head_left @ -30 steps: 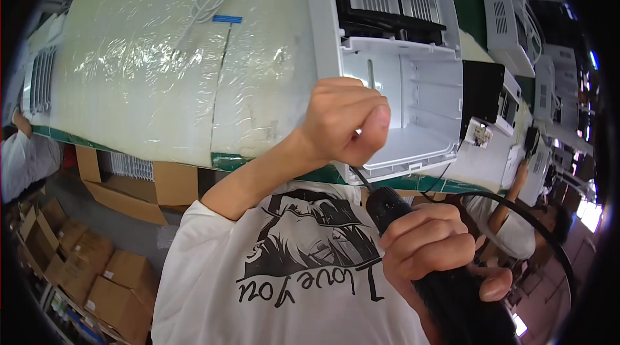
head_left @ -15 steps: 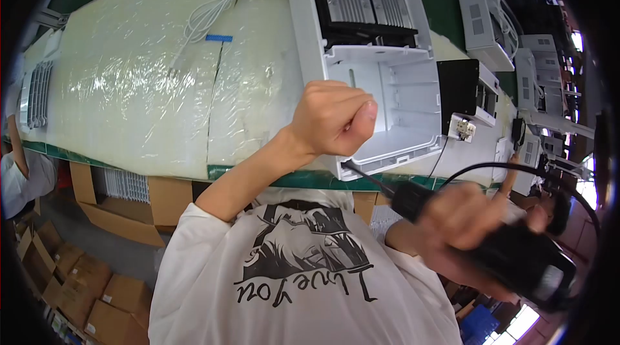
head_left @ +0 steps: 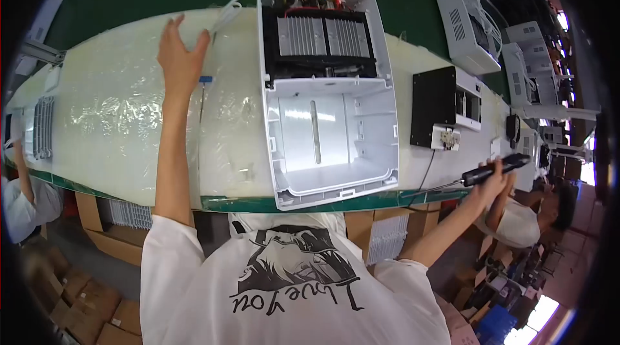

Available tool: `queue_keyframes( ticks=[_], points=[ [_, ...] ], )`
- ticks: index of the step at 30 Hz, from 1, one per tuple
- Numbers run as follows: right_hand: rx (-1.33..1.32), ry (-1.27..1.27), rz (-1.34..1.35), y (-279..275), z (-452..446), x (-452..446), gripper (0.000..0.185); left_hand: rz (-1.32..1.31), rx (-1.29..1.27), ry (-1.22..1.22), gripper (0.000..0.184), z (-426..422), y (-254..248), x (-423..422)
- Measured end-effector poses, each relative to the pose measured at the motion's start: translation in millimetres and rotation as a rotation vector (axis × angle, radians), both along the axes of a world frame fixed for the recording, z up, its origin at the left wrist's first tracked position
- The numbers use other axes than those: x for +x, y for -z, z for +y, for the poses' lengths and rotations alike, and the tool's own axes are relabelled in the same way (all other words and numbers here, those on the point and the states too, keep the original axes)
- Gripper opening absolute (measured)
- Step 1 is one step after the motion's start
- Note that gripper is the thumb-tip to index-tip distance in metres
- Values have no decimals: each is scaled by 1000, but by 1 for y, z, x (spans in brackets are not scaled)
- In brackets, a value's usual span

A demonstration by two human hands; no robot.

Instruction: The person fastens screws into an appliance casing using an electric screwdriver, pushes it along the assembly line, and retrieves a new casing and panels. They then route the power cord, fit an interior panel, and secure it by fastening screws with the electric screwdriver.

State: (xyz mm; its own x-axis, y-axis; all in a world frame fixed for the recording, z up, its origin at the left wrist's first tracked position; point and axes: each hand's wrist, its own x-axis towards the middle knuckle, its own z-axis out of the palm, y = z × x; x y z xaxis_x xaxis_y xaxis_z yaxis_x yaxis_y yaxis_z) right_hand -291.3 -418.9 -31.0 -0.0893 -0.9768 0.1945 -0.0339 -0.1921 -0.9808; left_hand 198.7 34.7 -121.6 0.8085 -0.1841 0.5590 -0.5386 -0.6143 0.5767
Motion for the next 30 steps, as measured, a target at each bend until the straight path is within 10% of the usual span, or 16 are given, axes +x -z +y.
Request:
queue_keyframes(
  ticks=[4, 10, 14, 18, 21, 23, 26, 29, 30],
  points=[
    [140, 76, -184, 92, -48, 3, 56, 153, 322, 125, 46, 8, 20, 10],
    [-58, 163, 660, 72, 41, 30, 53, 1049, -257, 495, 50, -3, -21, -59],
    [-239, -338, 200, 90, 166, 55, 61, 972, -143, 681, 80, -15, -33, -99],
    [-112, -312, -10, 74, 265, 150, 71, 1012, -67, 773, 94, -30, -47, -107],
    [-110, -384, -337, 21, 246, 195, 69, 1405, -522, 672, 85, -43, -54, -108],
    [-748, -536, 262, -58, 224, 217, 60, 1584, -834, 669, 71, -53, -48, -111],
    [-1317, -827, 154, -143, 202, 266, 46, 1740, -1378, 692, 62, -97, -20, -81],
    [-1592, -651, -23, -175, 174, 330, 26, 839, -634, 1091, 53, -143, -119, -61],
    [-1647, -551, -20, -176, 146, 348, 22, 983, -927, 1113, 52, -159, -119, -47]
  ],
)
